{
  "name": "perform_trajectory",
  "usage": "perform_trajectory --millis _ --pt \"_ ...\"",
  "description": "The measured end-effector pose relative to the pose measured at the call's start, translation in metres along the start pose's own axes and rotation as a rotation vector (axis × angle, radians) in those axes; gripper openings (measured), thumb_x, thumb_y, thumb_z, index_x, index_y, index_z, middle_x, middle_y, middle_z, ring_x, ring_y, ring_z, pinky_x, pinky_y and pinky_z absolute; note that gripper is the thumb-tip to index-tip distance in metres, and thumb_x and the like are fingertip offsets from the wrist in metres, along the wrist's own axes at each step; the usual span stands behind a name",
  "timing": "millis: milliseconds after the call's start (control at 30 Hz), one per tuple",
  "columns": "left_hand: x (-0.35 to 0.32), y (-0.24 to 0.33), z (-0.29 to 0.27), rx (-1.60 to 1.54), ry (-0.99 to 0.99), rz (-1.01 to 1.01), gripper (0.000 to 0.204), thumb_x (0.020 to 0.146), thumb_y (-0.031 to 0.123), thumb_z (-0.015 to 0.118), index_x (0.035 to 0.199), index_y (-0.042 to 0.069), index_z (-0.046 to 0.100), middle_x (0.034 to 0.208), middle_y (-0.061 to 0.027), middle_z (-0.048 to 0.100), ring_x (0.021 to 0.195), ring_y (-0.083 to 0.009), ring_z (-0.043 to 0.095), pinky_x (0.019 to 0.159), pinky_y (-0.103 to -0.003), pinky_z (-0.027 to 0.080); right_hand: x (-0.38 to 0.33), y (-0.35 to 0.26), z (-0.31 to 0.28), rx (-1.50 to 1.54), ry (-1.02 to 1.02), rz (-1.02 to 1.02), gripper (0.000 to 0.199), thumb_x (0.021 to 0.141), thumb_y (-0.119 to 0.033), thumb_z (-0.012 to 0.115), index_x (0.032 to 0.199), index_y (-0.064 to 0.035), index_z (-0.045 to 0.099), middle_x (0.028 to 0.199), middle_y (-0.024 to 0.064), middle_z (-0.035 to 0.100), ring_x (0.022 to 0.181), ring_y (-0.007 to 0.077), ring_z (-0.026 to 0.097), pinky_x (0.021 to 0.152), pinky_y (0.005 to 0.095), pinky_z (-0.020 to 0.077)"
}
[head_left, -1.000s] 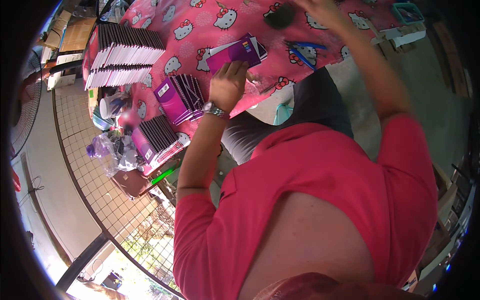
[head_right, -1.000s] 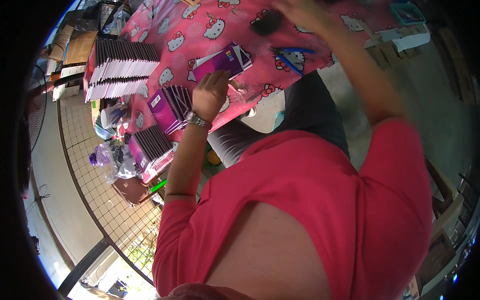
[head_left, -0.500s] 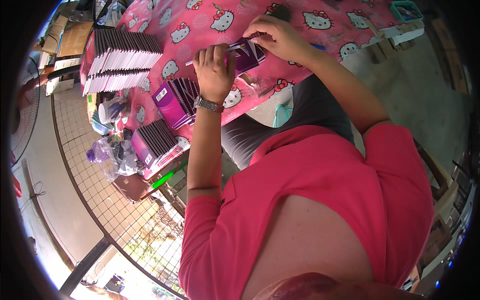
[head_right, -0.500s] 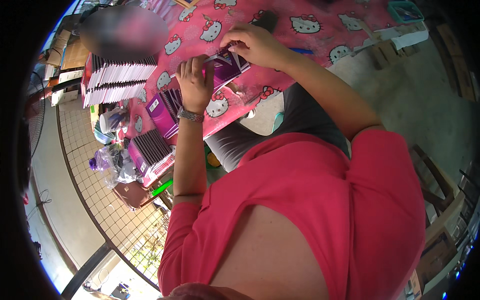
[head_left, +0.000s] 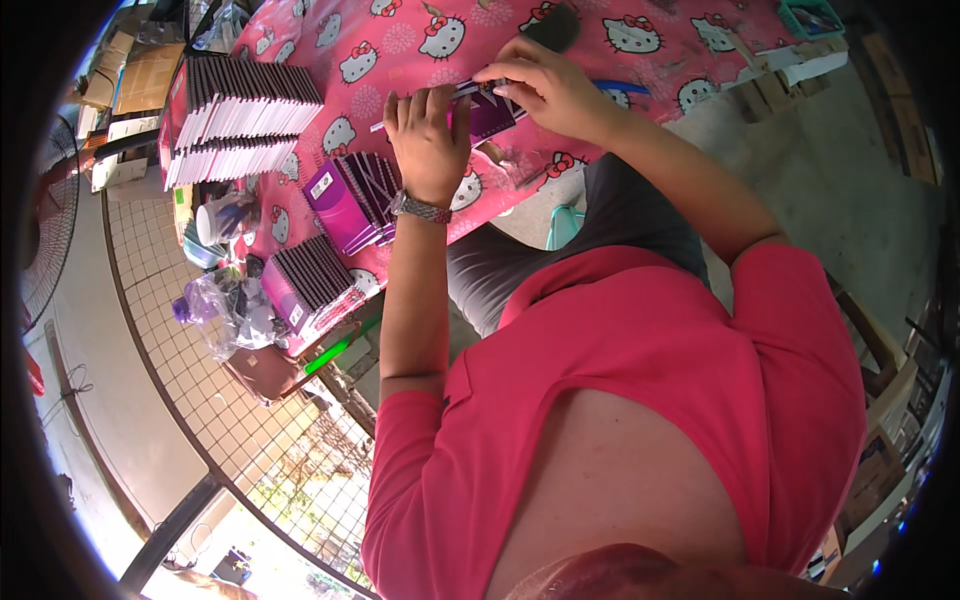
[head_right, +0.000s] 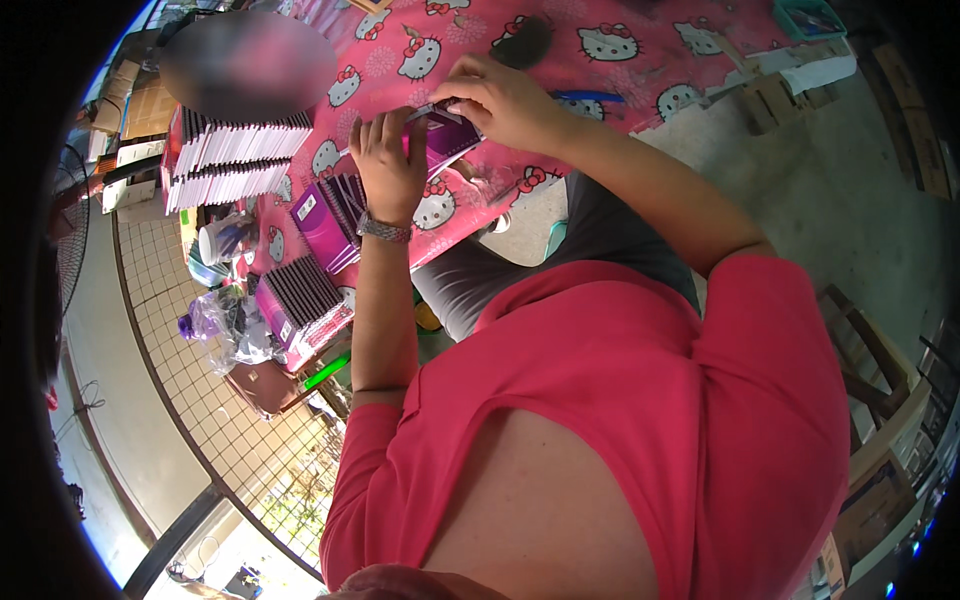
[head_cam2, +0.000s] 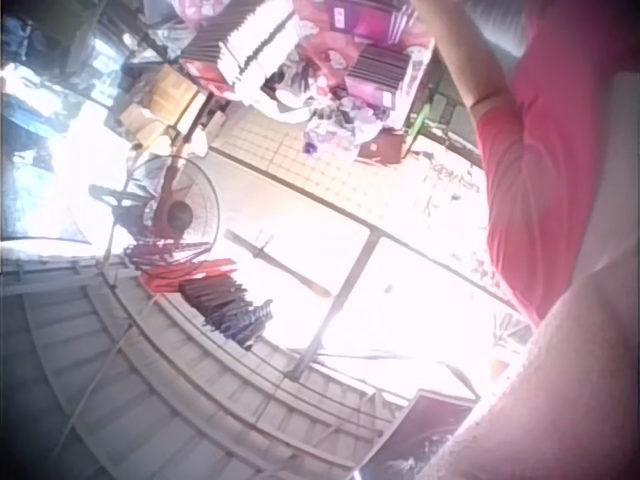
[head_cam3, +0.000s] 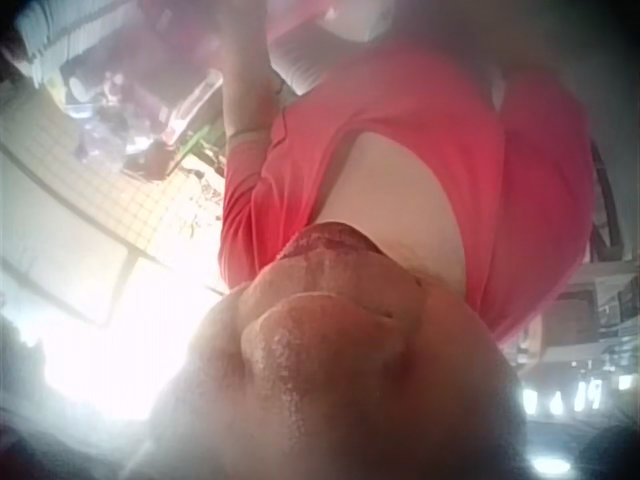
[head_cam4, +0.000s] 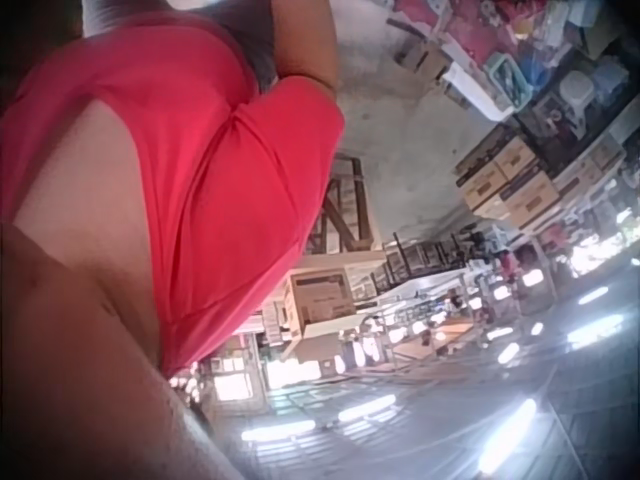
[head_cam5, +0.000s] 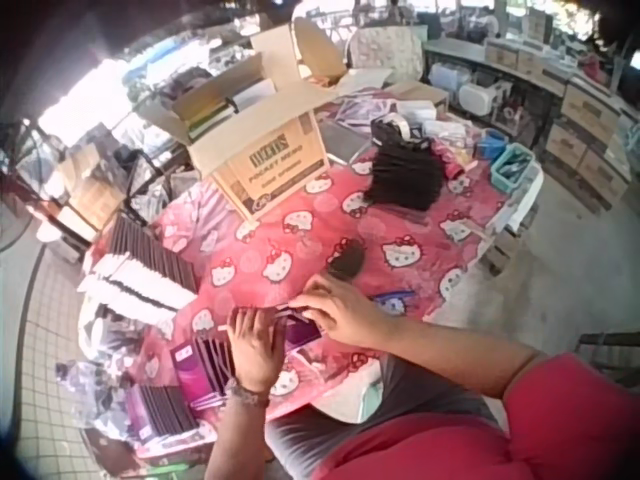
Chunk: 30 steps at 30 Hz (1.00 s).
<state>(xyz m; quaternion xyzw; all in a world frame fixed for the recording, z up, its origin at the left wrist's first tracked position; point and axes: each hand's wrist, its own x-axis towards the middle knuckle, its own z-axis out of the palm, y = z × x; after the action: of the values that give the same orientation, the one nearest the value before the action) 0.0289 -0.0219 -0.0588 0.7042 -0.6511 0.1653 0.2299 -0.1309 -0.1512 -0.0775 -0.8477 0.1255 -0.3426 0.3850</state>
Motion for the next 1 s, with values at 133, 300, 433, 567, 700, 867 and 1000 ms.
perform_trajectory --millis 133,300,433,567,700,867,1000 --pt "-0.001 0.014 0.002 0.003 0.038 0.012 0.029 0.089 0.018 0.065 0.115 0.010 0.056 0.098 -0.0057 0.063 0.096 -0.0277 0.059 0.105 -0.053 0.034 -0.001 -0.013 -0.005 0.013 0.001 0.019 0.026 0.092 -0.013 0.063 0.118 -0.0079 0.064 0.101 0.0099 0.063 0.087 0.0266 0.062 0.074 0.0368 0.0497" --pt "-0.002 0.015 0.001 0.023 -0.059 -0.016 0.030 0.086 0.018 0.065 0.114 0.011 0.056 0.101 -0.0064 0.063 0.099 -0.0286 0.058 0.106 -0.054 0.033 0.008 -0.026 -0.014 -0.168 -0.096 0.038 0.036 0.092 -0.023 0.065 0.124 -0.0086 0.058 0.098 0.0124 0.068 0.088 0.0305 0.066 0.077 0.0396 0.0512" --pt "-0.002 0.011 0.000 -0.030 -0.052 -0.006 0.027 0.086 0.018 0.065 0.110 0.011 0.057 0.100 -0.0067 0.064 0.098 -0.0288 0.058 0.105 -0.054 0.034 0.019 -0.033 -0.020 -0.031 -0.226 0.107 0.035 0.092 -0.029 0.065 0.118 -0.0082 0.058 0.103 0.0128 0.068 0.093 0.0318 0.067 0.078 0.0406 0.0517" --pt "-0.001 0.005 -0.001 -0.056 -0.094 0.025 0.025 0.088 0.017 0.065 0.111 0.010 0.057 0.101 -0.0059 0.063 0.098 -0.0285 0.059 0.106 -0.052 0.033 0.041 0.039 -0.023 -0.074 -0.214 0.335 0.037 0.093 -0.034 0.064 0.119 -0.0084 0.057 0.109 0.0139 0.067 0.100 0.0304 0.066 0.084 0.0393 0.0503" --pt "-0.002 0.009 -0.002 0.053 -0.067 -0.032 0.028 0.085 0.020 0.070 0.108 0.010 0.060 0.100 -0.0064 0.062 0.099 -0.0296 0.057 0.104 -0.051 0.034 0.034 0.107 -0.030 -0.878 -0.311 0.160 0.054 0.085 -0.047 0.069 0.124 -0.0113 0.058 0.121 0.0118 0.063 0.119 0.0251 0.057 0.096 0.0412 0.0474" --pt "-0.005 -0.005 -0.003 0.022 -0.010 -0.119 0.029 0.080 0.029 0.077 0.100 0.011 0.064 0.100 -0.0072 0.062 0.101 -0.0329 0.054 0.097 -0.048 0.038 0.059 0.036 -0.046 0.356 -0.519 0.279 0.044 0.085 -0.033 0.071 0.121 -0.0096 0.062 0.111 0.0089 0.064 0.110 0.0180 0.057 0.096 0.0328 0.0433" --pt "-0.005 -0.010 0.002 -0.043 -0.080 -0.187 0.038 0.074 0.039 0.081 0.095 0.011 0.067 0.100 -0.0058 0.062 0.100 -0.0305 0.055 0.087 -0.047 0.042 0.066 0.016 -0.044 0.621 -0.754 0.395 0.046 0.083 -0.024 0.070 0.125 -0.0065 0.062 0.115 0.0048 0.061 0.114 0.0150 0.053 0.100 0.0306 0.0398"
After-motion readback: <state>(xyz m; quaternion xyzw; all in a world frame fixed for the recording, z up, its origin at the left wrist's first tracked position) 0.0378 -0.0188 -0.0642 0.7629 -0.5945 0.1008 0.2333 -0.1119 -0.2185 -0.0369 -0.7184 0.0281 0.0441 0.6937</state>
